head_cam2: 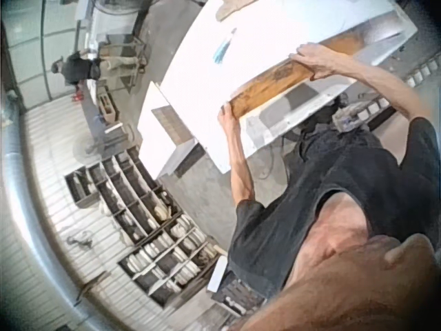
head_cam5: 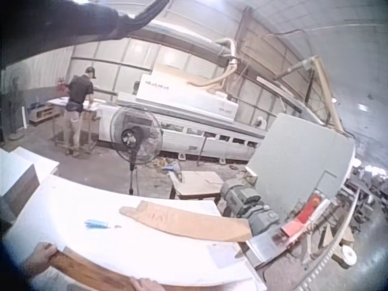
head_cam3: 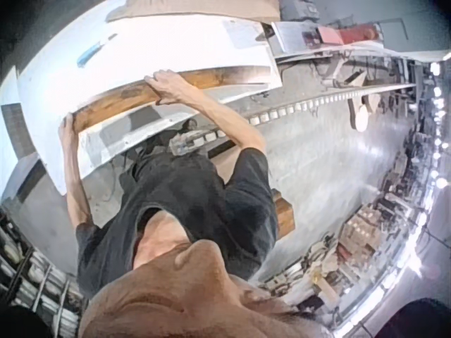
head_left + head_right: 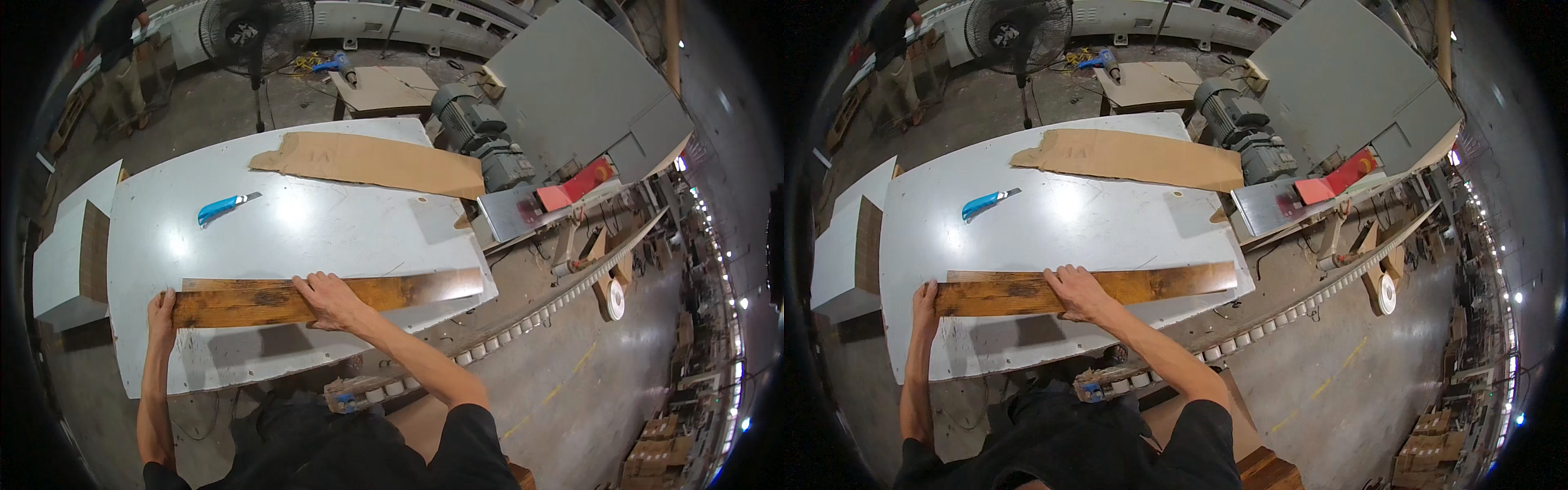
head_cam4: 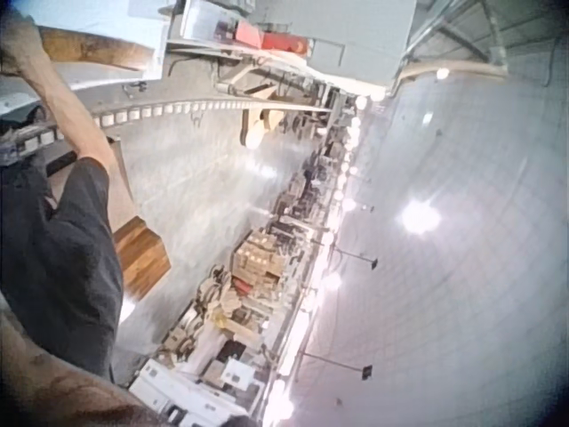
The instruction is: The person picks up wooden planks, turns them over and touches their surfaces by hand on a workbench, and stacks the boards onto cardboard on the floor.
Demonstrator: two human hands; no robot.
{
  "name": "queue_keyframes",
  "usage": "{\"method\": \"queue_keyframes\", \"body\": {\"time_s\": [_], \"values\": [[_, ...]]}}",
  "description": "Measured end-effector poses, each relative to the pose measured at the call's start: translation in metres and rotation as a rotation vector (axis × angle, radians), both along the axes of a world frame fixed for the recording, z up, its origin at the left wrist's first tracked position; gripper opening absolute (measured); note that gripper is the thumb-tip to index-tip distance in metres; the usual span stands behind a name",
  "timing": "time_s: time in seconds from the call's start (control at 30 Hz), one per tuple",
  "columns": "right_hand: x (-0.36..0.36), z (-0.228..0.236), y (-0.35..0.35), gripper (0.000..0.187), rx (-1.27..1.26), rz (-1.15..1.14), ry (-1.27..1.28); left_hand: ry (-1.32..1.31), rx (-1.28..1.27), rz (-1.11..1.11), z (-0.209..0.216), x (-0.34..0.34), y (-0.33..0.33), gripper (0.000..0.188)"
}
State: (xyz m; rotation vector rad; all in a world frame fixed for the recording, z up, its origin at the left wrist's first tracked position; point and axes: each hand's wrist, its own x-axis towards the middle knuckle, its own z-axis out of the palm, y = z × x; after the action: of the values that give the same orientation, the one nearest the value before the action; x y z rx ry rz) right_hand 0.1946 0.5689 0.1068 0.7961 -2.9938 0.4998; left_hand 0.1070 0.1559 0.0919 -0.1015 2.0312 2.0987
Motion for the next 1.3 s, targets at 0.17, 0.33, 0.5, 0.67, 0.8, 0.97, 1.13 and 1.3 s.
{"method": "queue_keyframes", "body": {"time_s": [0.17,0.33,0.5,0.67,0.8,0.97,1.13,1.3], "values": [[0.012,-0.003,0.027,0.103,0.093,-0.103,-0.1,-0.003,-0.454,-0.058,-0.033,-0.026,0.005,0.041],[0.053,-0.04,0.091,0.096,0.159,-0.223,-0.052,0.3,-0.883,-0.049,-0.041,-0.02,0.041,0.072],[0.098,-0.028,0.185,0.086,0.284,-0.463,-0.081,0.44,-1.068,-0.041,-0.091,-0.019,0.035,0.076],[0.186,-0.061,0.345,0.1,-0.159,-1.212,-0.25,0.203,-1.111,0.146,-0.073,-0.022,0.057,0.076],[0.129,-0.08,0.28,0.104,-0.107,-1.231,-0.133,0.208,-0.937,0.099,-0.078,-0.025,0.032,0.073],[0.101,-0.07,0.253,0.111,0.01,-1.338,-0.195,0.355,-0.901,0.178,-0.107,-0.042,0.016,0.052],[0.083,-0.078,0.195,0.1,-0.002,-1.404,-0.115,0.342,-1.078,0.188,-0.136,-0.06,-0.036,0.045],[0.099,-0.075,0.192,0.081,0.021,-1.435,-0.022,0.298,-1.326,0.154,-0.121,-0.058,0.008,0.042]]}}
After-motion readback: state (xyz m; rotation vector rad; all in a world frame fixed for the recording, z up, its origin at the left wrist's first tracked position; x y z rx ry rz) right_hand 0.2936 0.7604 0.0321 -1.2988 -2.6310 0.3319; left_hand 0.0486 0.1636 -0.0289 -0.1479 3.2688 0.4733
